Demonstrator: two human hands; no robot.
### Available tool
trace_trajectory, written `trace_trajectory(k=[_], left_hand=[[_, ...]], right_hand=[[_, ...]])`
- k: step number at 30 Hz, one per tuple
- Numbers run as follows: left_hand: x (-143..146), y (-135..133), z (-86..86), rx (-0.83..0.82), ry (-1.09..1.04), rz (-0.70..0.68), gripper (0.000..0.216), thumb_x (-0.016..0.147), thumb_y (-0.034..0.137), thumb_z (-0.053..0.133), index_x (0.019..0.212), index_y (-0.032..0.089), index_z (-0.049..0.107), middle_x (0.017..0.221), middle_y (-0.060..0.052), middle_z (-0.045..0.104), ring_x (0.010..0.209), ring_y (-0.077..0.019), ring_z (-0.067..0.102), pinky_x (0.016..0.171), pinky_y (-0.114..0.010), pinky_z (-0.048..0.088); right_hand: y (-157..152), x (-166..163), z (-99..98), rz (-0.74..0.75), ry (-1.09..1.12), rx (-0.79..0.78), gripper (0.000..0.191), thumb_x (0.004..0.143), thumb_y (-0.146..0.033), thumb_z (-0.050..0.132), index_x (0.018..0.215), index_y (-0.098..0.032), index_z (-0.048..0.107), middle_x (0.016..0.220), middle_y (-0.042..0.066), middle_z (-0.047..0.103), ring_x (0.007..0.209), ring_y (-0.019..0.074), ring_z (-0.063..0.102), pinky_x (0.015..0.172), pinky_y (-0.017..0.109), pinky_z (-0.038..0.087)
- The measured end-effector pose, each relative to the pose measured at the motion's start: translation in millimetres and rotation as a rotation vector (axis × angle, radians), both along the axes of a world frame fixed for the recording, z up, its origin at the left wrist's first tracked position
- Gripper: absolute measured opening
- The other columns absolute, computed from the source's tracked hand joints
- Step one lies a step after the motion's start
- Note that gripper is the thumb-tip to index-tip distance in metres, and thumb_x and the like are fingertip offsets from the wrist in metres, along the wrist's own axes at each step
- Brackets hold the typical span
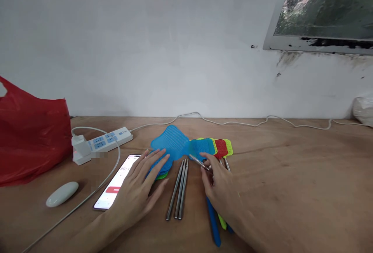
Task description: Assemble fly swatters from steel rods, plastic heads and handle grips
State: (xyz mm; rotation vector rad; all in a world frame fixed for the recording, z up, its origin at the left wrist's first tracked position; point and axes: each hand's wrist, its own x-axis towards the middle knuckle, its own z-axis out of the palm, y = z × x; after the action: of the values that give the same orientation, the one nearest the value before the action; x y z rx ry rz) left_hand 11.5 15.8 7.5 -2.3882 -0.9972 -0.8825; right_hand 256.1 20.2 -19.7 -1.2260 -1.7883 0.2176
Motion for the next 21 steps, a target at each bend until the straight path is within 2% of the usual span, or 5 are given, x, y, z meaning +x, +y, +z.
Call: trace_trajectory(k=[2, 4, 8, 12, 21], left_hand=[[0, -2, 2.6, 0.011, -0.035, -0.012, 0.050, 0.098, 0.015, 0.048, 0.146, 0.009, 0.038, 0.144, -0.017, 0.051, 0.138, -0.0298, 0.040, 0.117, -0.052, 0.029], [-1, -2, 2.9, -0.019, -0.048, -0.039, 0.047, 0.096, 0.013, 0.049, 0.142, 0.008, 0.042, 0.140, -0.017, 0.054, 0.133, -0.0304, 0.045, 0.113, -0.051, 0.034], [-1, -1, -2.2, -0.176, -0.041, -0.077, 0.020, 0.096, 0.013, 0.048, 0.108, 0.016, 0.063, 0.108, -0.010, 0.067, 0.099, -0.0271, 0.059, 0.087, -0.045, 0.049], [-2, 2, -8.3, -0.266, 0.008, -0.047, 0.021, 0.095, 0.013, 0.046, 0.084, 0.018, 0.063, 0.084, -0.005, 0.064, 0.078, -0.0232, 0.057, 0.071, -0.039, 0.046], [0, 1, -10.4, -0.310, 0.071, 0.031, 0.021, 0.093, 0.014, 0.050, 0.081, 0.019, 0.065, 0.081, -0.005, 0.065, 0.076, -0.0228, 0.060, 0.070, -0.037, 0.045]], right_hand=[[3, 2, 1.2, 0.048, 0.190, -0.114, 0.031, 0.099, -0.036, 0.048, 0.128, -0.027, 0.052, 0.085, 0.003, 0.064, 0.064, 0.0181, 0.063, 0.055, 0.029, 0.052], [5, 3, 3.9, 0.127, 0.384, -0.250, 0.030, 0.098, -0.044, 0.051, 0.123, -0.027, 0.055, 0.085, 0.002, 0.063, 0.061, 0.0165, 0.062, 0.050, 0.028, 0.052], [8, 4, 12.0, 0.231, 0.609, -0.435, 0.033, 0.087, -0.054, 0.063, 0.095, -0.022, 0.069, 0.089, 0.004, 0.066, 0.063, 0.0160, 0.065, 0.054, 0.029, 0.056], [6, 3, 15.4, 0.244, 0.624, -0.470, 0.039, 0.085, -0.056, 0.064, 0.100, -0.021, 0.074, 0.096, 0.008, 0.071, 0.069, 0.0182, 0.067, 0.058, 0.031, 0.056], [4, 1, 8.5, 0.158, 0.403, -0.349, 0.030, 0.089, -0.050, 0.059, 0.096, -0.024, 0.072, 0.079, 0.004, 0.069, 0.074, 0.0205, 0.064, 0.062, 0.031, 0.051]])
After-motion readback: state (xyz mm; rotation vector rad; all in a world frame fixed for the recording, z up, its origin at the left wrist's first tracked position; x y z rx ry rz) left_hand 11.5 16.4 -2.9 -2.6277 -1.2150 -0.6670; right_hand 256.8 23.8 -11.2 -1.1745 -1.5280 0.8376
